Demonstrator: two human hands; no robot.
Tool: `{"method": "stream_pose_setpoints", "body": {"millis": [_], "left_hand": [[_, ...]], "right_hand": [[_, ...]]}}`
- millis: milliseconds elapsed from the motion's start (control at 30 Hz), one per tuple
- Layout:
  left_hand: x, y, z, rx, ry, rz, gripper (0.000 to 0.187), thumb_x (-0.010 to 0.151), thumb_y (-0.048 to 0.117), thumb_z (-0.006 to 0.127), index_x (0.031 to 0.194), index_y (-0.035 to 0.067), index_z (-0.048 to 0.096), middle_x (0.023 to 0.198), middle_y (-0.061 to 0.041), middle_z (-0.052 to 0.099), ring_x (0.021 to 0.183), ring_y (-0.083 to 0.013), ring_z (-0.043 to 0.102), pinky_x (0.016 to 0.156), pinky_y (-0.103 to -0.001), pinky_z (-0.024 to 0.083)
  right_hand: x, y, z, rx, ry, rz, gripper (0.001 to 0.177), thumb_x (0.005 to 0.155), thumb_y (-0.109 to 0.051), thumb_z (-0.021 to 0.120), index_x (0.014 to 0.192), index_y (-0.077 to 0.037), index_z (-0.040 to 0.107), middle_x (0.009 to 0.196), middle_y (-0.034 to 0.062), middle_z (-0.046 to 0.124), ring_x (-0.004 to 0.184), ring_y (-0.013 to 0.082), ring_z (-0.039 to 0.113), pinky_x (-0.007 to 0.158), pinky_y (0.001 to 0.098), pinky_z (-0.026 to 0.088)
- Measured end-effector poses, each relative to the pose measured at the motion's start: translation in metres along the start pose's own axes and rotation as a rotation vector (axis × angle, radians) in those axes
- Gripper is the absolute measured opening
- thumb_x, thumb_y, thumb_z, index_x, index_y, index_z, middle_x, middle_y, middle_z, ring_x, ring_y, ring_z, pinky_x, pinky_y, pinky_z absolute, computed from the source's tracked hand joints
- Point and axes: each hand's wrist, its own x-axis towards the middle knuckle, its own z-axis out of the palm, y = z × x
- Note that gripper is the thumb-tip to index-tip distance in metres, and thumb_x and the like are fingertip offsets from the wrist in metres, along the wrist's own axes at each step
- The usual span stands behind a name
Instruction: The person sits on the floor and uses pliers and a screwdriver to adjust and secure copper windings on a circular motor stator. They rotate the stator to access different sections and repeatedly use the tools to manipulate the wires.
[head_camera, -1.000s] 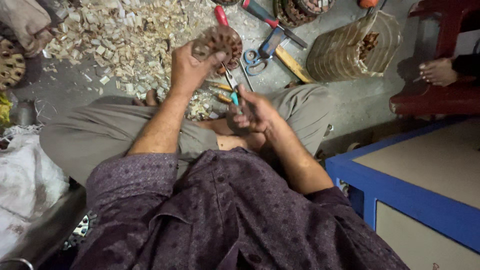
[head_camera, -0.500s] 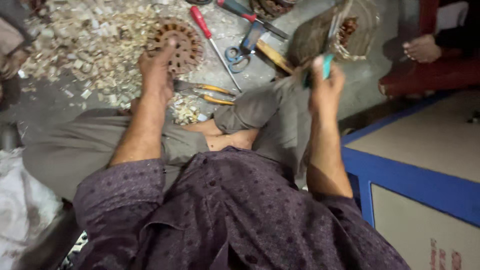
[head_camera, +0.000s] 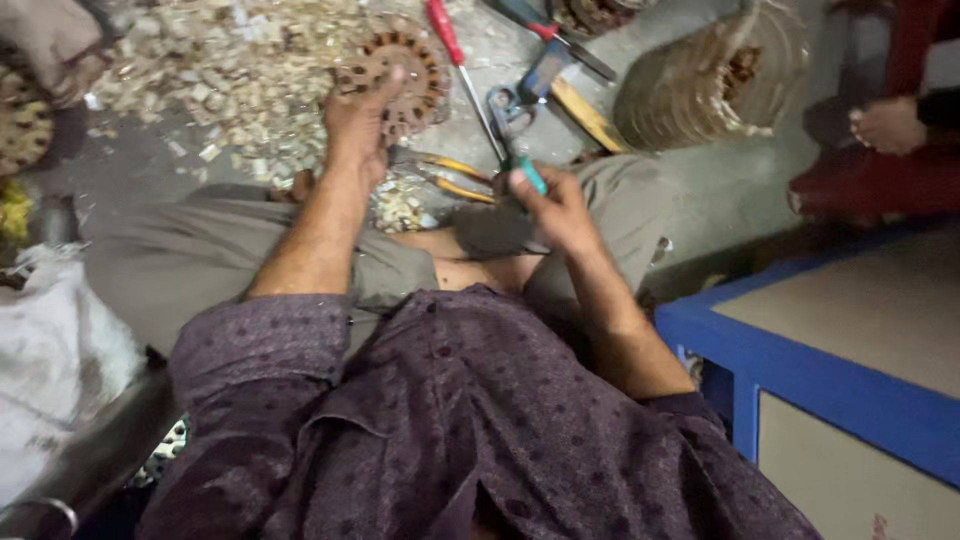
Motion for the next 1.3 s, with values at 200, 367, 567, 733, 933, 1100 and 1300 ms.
{"method": "stream_pose_setpoints", "body": {"millis": [200, 367, 567, 733, 933, 1100, 1300], "left_hand": [[-0.008, 0.011, 0.008, 0.152, 0.162, -0.138, 0.048, 0.077, 0.020, 0.089, 0.117, 0.004, 0.067, 0.111, -0.012, 0.075, 0.102, -0.0229, 0.076, 0.085, -0.040, 0.069], [-0.010, 0.013, 0.014, 0.209, 0.171, -0.112, 0.055, 0.080, 0.023, 0.091, 0.122, 0.003, 0.061, 0.115, -0.015, 0.071, 0.104, -0.0240, 0.072, 0.085, -0.042, 0.063], [-0.010, 0.010, 0.012, 0.106, 0.101, -0.071, 0.064, 0.075, 0.028, 0.090, 0.124, -0.003, 0.062, 0.118, -0.022, 0.072, 0.105, -0.0315, 0.075, 0.089, -0.046, 0.068], [-0.005, 0.004, 0.011, 0.194, 0.191, -0.101, 0.071, 0.077, 0.027, 0.091, 0.128, 0.004, 0.048, 0.118, -0.016, 0.067, 0.110, -0.0276, 0.070, 0.093, -0.049, 0.060], [-0.003, -0.005, 0.007, 0.395, -0.069, 0.077, 0.063, 0.075, 0.037, 0.093, 0.119, -0.001, 0.068, 0.114, -0.012, 0.077, 0.111, -0.0219, 0.075, 0.102, -0.042, 0.061], [0.000, -0.001, 0.003, 0.491, -0.188, 0.159, 0.058, 0.073, 0.040, 0.094, 0.112, 0.007, 0.066, 0.109, -0.007, 0.077, 0.105, -0.0181, 0.075, 0.099, -0.038, 0.061], [-0.010, 0.002, 0.003, 0.875, -0.288, 0.399, 0.045, 0.085, 0.048, 0.087, 0.109, 0.013, 0.074, 0.098, -0.002, 0.079, 0.090, -0.0123, 0.076, 0.091, -0.036, 0.063]], "right_hand": [[0.016, -0.014, 0.040, -0.272, -0.083, 0.119, 0.043, 0.101, -0.044, 0.062, 0.103, -0.002, 0.071, 0.083, 0.0034, 0.070, 0.076, 0.0119, 0.062, 0.068, 0.0293, 0.053], [0.029, -0.017, 0.050, -0.208, -0.080, 0.178, 0.045, 0.099, -0.044, 0.063, 0.102, 0.000, 0.073, 0.085, 0.0035, 0.074, 0.073, 0.0109, 0.065, 0.067, 0.0286, 0.055], [0.017, -0.020, 0.045, -0.192, -0.084, 0.135, 0.047, 0.101, -0.045, 0.063, 0.102, 0.001, 0.073, 0.084, 0.0040, 0.072, 0.074, 0.0110, 0.064, 0.067, 0.0287, 0.053], [0.019, -0.018, 0.043, -0.278, -0.010, 0.186, 0.047, 0.100, -0.046, 0.063, 0.096, -0.001, 0.072, 0.074, 0.0037, 0.066, 0.068, 0.0114, 0.058, 0.061, 0.0342, 0.048], [0.033, 0.001, 0.052, -0.636, 0.122, -0.143, 0.052, 0.104, -0.049, 0.065, 0.085, 0.000, 0.061, 0.071, 0.0094, 0.058, 0.064, 0.0174, 0.054, 0.061, 0.0352, 0.044], [0.024, 0.010, 0.053, 0.903, -0.310, 0.520, 0.051, 0.103, -0.050, 0.065, 0.085, -0.003, 0.065, 0.072, 0.0100, 0.063, 0.063, 0.0212, 0.058, 0.058, 0.0349, 0.046], [0.026, -0.005, 0.036, 0.620, -0.245, 0.526, 0.050, 0.105, -0.050, 0.063, 0.085, -0.004, 0.070, 0.072, 0.0123, 0.067, 0.065, 0.0269, 0.064, 0.058, 0.0357, 0.046]]}}
